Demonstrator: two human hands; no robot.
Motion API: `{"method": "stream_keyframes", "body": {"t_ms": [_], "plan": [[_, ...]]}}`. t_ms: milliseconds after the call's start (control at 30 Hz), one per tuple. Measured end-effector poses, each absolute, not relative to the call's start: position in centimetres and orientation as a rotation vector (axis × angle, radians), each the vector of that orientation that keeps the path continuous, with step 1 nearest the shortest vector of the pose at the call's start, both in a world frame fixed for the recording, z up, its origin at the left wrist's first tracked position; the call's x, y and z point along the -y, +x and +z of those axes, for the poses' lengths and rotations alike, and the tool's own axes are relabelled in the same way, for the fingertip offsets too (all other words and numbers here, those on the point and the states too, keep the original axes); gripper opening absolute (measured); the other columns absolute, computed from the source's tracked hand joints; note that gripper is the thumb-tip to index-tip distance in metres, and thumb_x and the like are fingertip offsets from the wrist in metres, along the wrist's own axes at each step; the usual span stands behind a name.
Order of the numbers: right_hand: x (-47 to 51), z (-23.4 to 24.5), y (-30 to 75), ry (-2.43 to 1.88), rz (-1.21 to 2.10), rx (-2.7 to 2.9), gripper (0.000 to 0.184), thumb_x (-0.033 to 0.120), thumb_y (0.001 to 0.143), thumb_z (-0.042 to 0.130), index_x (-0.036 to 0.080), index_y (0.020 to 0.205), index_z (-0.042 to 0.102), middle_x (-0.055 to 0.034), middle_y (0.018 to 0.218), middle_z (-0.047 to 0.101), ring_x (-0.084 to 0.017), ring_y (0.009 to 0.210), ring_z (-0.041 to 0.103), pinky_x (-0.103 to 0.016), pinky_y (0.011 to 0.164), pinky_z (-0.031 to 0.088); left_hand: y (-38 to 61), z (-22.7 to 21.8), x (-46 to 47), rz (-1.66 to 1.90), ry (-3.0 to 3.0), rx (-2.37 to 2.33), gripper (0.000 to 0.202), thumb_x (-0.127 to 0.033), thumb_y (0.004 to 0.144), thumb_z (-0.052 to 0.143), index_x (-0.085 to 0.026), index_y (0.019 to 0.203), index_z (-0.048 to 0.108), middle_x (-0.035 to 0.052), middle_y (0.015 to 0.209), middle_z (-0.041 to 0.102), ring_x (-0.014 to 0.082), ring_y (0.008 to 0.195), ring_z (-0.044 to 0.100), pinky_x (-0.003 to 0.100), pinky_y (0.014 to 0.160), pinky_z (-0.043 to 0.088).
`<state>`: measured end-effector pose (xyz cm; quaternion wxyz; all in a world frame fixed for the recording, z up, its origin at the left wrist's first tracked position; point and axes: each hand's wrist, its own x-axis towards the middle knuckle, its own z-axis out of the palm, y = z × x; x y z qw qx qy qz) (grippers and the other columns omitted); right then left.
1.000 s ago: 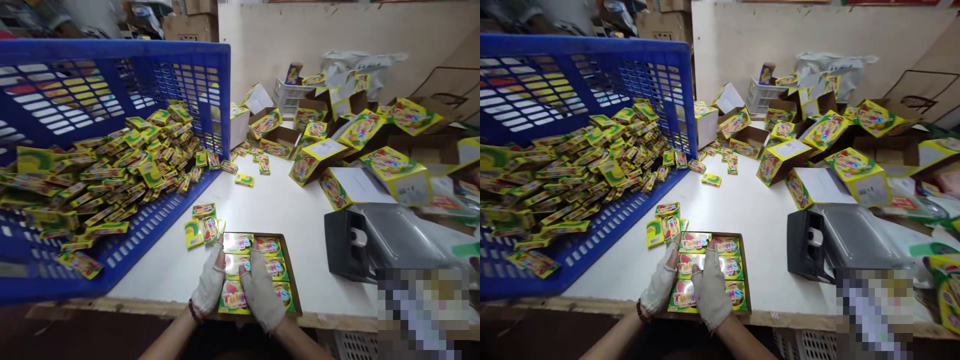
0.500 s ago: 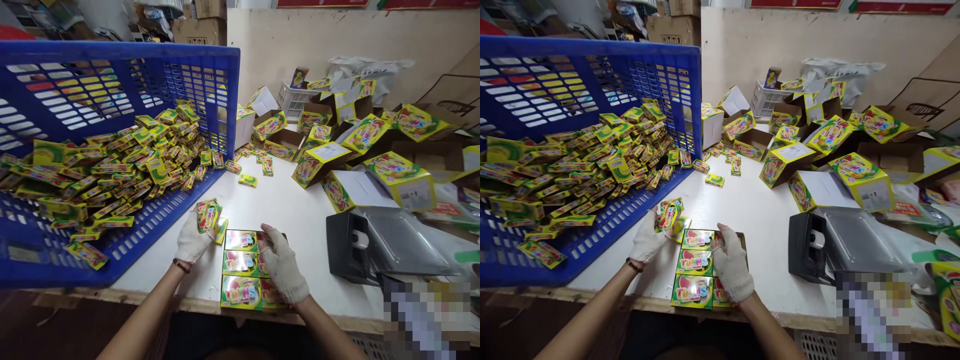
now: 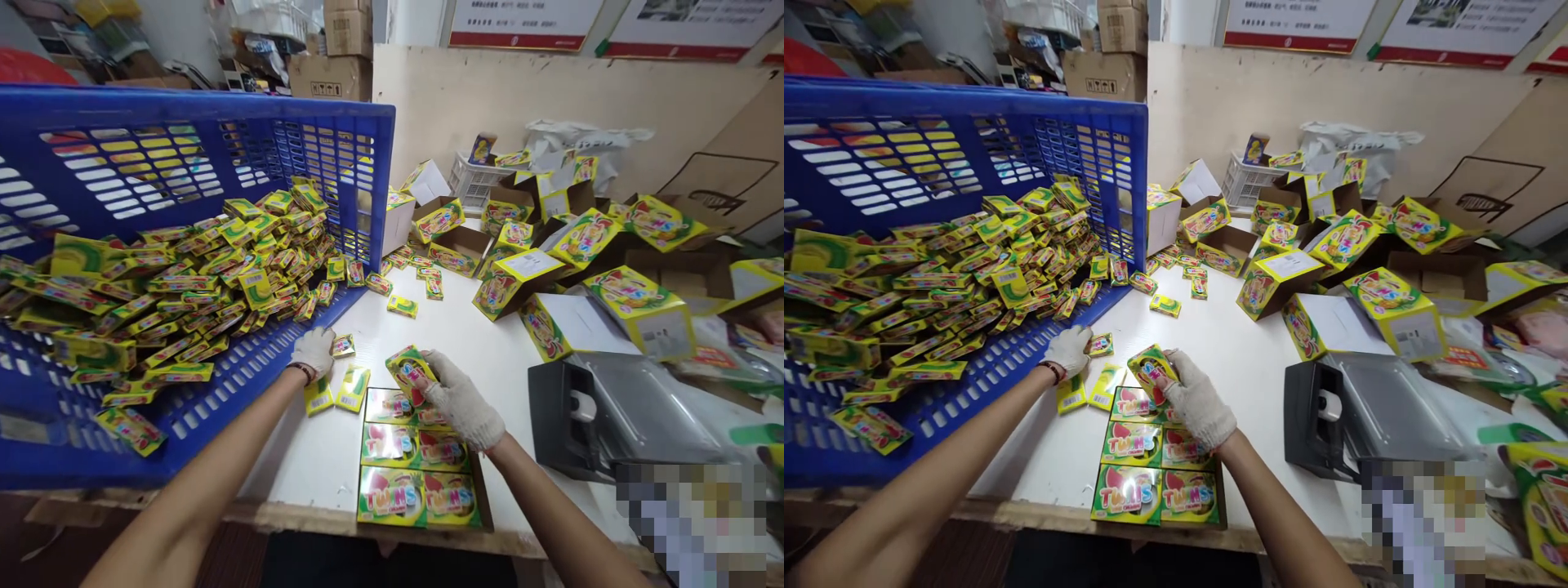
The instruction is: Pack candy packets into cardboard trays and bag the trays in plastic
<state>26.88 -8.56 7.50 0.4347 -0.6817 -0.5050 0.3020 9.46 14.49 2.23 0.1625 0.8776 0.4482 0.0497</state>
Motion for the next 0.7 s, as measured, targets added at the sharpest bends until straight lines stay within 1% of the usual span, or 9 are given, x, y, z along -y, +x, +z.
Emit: {"method": "stream_keyframes", "body": {"t_ms": [133,167,233,333,400,467,533,633,700], "plan": [[7.8,8.9,28.3,-1.834,0.679,1.479,0.020,0.036,0.090,0.046,0.019,0.094,0.057,-0.0046,0.090,0.065,-0.021,0.085,0.061,-0.037,0.080,0.049,9.4,3.0,-14.0,0.119,2.609,-1.210,0.023,-0.017,0.068,0.061,-0.017,0.091,0.059,0.0102,0.097,0.057,0.0288,0.101,0.055,0.042,0.089,0.044],[7.3,9.2,28.4,-1.857,0.628,1.558,0.018,0.034,0.089,0.048,0.019,0.090,0.057,-0.0049,0.089,0.064,-0.021,0.084,0.060,-0.038,0.081,0.048,9.6,3.7,-13.3,0.131,2.631,-1.166,0.025,-0.018,0.069,0.060,-0.017,0.094,0.058,0.0096,0.099,0.055,0.0271,0.099,0.055,0.040,0.088,0.044],[6.0,10.0,28.6,-1.819,0.496,1.718,0.012,0.028,0.086,0.054,0.017,0.089,0.058,-0.0085,0.102,0.064,-0.023,0.098,0.059,-0.040,0.090,0.046,10.2,5.3,-11.6,0.156,2.665,-1.045,0.028,-0.019,0.072,0.058,-0.019,0.101,0.056,0.0076,0.104,0.054,0.0225,0.098,0.055,0.035,0.088,0.045],[4.3,11.1,28.9,-1.716,0.410,1.855,0.017,0.023,0.083,0.060,0.015,0.098,0.060,-0.0115,0.123,0.057,-0.025,0.117,0.052,-0.042,0.101,0.041,11.5,7.8,-8.9,0.295,2.698,-0.706,0.041,-0.019,0.073,0.057,-0.019,0.114,0.053,0.0071,0.113,0.052,0.0204,0.106,0.055,0.033,0.095,0.045],[4.0,11.7,29.4,-1.755,0.459,1.851,0.022,0.023,0.084,0.058,0.015,0.105,0.059,-0.0101,0.117,0.059,-0.024,0.109,0.056,-0.042,0.097,0.045,12.1,8.6,-7.5,0.472,2.656,-0.515,0.054,-0.021,0.074,0.059,-0.017,0.126,0.048,0.0098,0.121,0.052,0.0233,0.116,0.053,0.038,0.102,0.043],[4.9,11.6,30.4,-1.798,0.472,1.802,0.023,0.023,0.086,0.055,0.016,0.107,0.058,-0.0087,0.110,0.059,-0.022,0.101,0.058,-0.042,0.092,0.048,12.1,8.5,-6.3,0.626,2.569,-0.475,0.071,-0.029,0.076,0.062,-0.016,0.140,0.034,0.0131,0.134,0.047,0.0263,0.125,0.049,0.042,0.107,0.041],[7.0,10.7,31.8,-1.798,0.413,1.711,0.030,0.022,0.086,0.053,0.017,0.115,0.055,-0.0095,0.114,0.058,-0.022,0.104,0.058,-0.042,0.094,0.047,11.4,7.5,-5.0,0.709,2.507,-0.511,0.083,-0.038,0.080,0.062,-0.018,0.149,0.020,0.0143,0.146,0.039,0.0282,0.132,0.045,0.045,0.111,0.038],[11.5,7.5,34.1,-1.903,0.316,1.578,0.047,0.018,0.086,0.049,0.017,0.133,0.044,-0.0117,0.123,0.056,-0.023,0.112,0.056,-0.042,0.100,0.045,9.5,5.5,-1.9,0.786,2.533,-0.469,0.071,-0.040,0.089,0.054,-0.024,0.150,0.021,0.0129,0.148,0.041,0.0275,0.135,0.044,0.045,0.111,0.039],[14.3,5.0,35.0,-2.150,0.294,1.554,0.048,0.015,0.085,0.050,0.014,0.133,0.046,-0.0140,0.118,0.060,-0.025,0.110,0.058,-0.042,0.097,0.045,8.2,4.4,0.9,0.767,2.597,-0.365,0.062,-0.039,0.092,0.050,-0.026,0.149,0.028,0.0123,0.144,0.048,0.0278,0.134,0.045,0.047,0.112,0.038]]}}
